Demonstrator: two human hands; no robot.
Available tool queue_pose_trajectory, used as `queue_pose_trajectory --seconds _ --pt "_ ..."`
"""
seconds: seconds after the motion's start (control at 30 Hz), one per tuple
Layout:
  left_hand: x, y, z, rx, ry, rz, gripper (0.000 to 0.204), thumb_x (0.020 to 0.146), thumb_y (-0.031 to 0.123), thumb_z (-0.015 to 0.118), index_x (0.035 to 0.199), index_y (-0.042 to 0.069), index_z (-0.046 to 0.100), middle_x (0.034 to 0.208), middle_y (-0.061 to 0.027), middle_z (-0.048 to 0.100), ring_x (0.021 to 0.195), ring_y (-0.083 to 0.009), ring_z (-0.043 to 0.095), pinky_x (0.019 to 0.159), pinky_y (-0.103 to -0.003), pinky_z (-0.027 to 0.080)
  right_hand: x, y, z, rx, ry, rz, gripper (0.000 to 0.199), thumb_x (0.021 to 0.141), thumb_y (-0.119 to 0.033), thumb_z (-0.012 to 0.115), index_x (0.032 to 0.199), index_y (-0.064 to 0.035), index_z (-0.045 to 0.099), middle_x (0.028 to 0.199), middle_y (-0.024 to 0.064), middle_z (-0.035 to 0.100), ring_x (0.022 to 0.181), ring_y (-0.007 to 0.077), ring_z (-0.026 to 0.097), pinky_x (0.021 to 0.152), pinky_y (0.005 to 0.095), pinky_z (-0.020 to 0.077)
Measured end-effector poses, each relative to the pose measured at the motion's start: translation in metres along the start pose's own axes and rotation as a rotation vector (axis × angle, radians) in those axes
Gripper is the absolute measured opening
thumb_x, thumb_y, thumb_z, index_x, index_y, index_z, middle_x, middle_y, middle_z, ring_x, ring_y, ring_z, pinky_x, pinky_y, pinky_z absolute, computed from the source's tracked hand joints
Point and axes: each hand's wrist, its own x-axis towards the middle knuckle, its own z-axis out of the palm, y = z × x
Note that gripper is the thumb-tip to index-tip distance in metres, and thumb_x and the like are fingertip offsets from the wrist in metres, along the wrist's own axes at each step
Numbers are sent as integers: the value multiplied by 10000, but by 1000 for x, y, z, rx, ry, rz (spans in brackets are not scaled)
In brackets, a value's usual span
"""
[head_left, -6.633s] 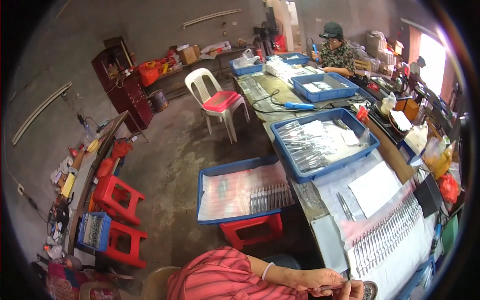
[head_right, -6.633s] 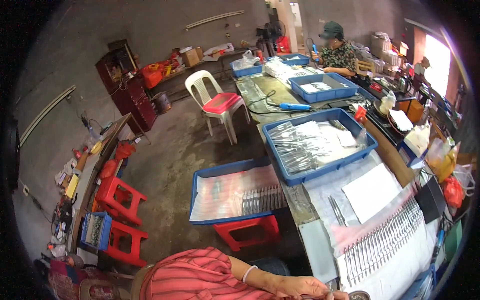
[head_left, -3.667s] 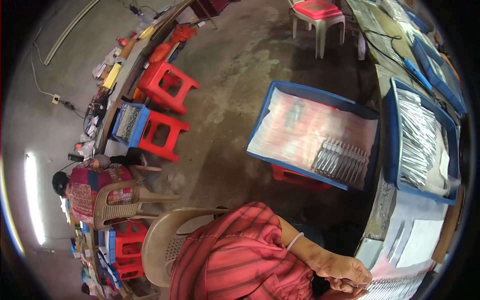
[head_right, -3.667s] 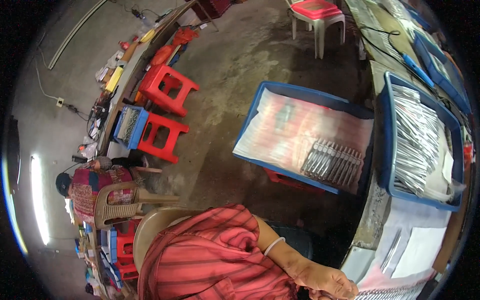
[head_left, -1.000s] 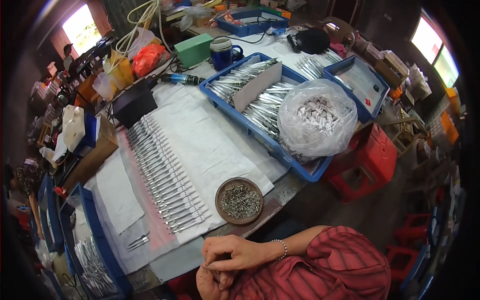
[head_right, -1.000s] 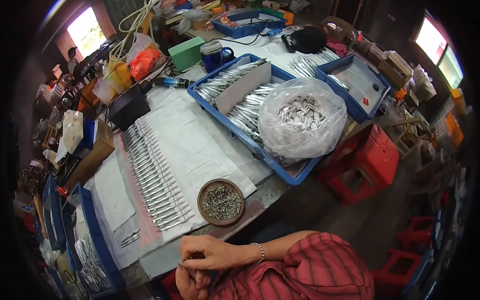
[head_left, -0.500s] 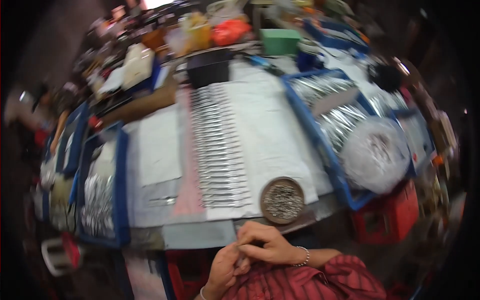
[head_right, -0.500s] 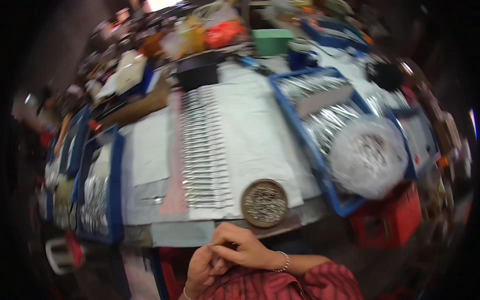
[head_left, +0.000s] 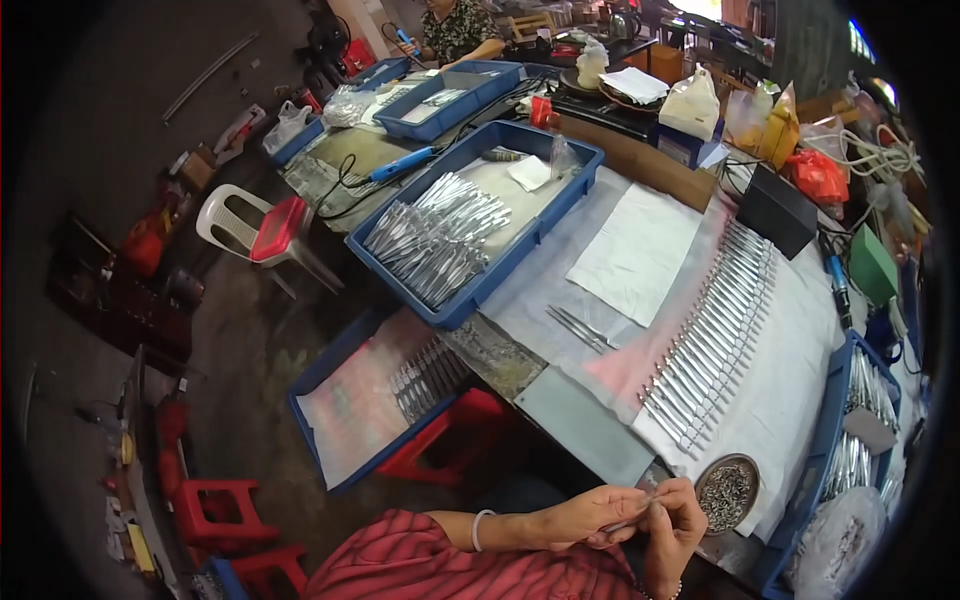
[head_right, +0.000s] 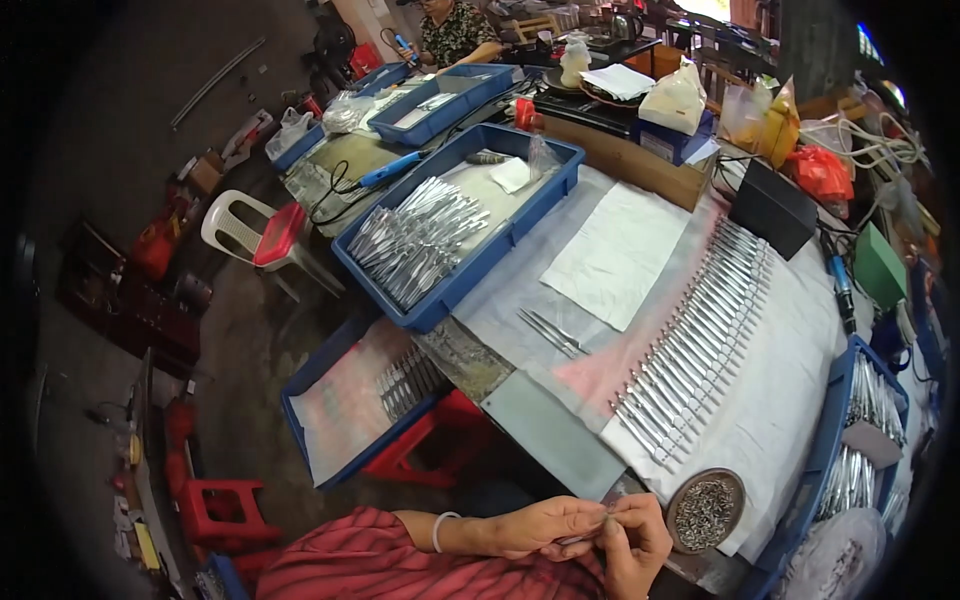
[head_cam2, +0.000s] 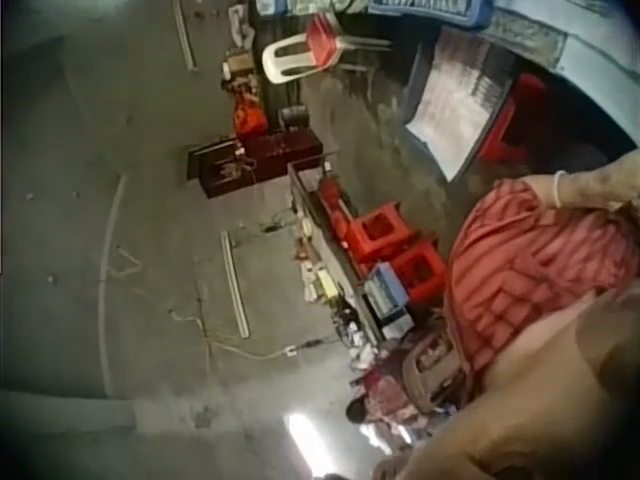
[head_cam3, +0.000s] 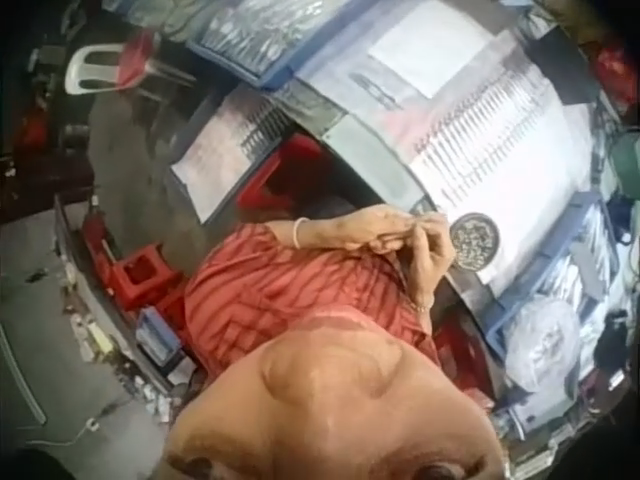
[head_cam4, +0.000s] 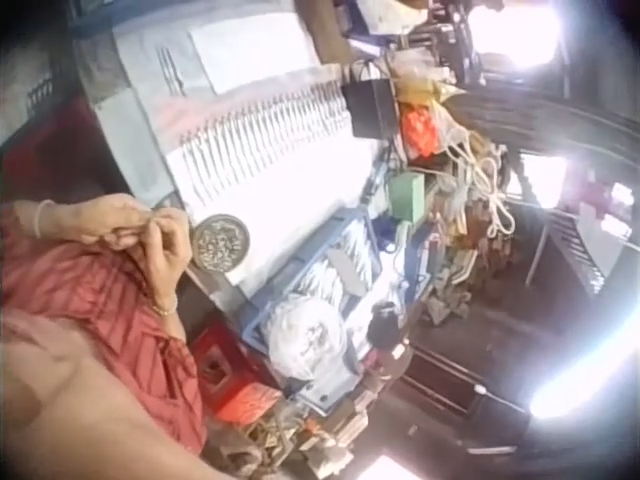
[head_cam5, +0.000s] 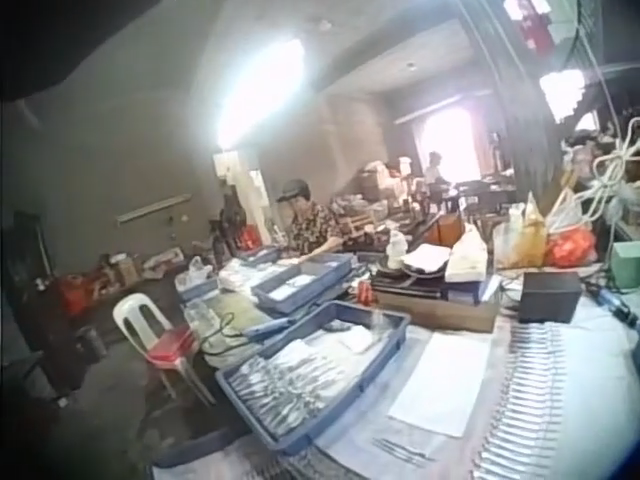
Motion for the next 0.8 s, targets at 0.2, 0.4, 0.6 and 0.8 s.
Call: queue_pose_trajectory --seconds 0.2,0.4,0.6,0.8 --pt "-9 -3 -9 8 -27 35 299 951 334 390 916 54 490 593 26 410 436 -24 296 378 -159 218 -3 8 14 91 103 103 84 789 4 531 712 11 497 835 68 494 555 56 425 495 172 348" --pt "-8 1 -7 31 -21 25 320 950 350 385 925 49 491 590 27 408 430 -26 295 373 -163 212 -3 7 12 56 114 98 58 777 15 533 726 13 507 834 74 494 564 57 433 497 173 349" --pt "-5 8 -5 151 186 -63 275 938 312 415 894 51 491 580 30 416 439 -33 317 384 -177 231 10 19 -6 -74 -50 -94 21 760 -7 574 743 6 579 789 101 546 714 182 533 648 289 433" --pt "4 4 16 182 281 -62 353 944 338 357 738 68 452 497 26 375 392 -52 323 371 -196 233 2 25 -16 26 0 -150 89 817 -71 562 796 9 528 776 82 516 714 181 524 646 277 426"
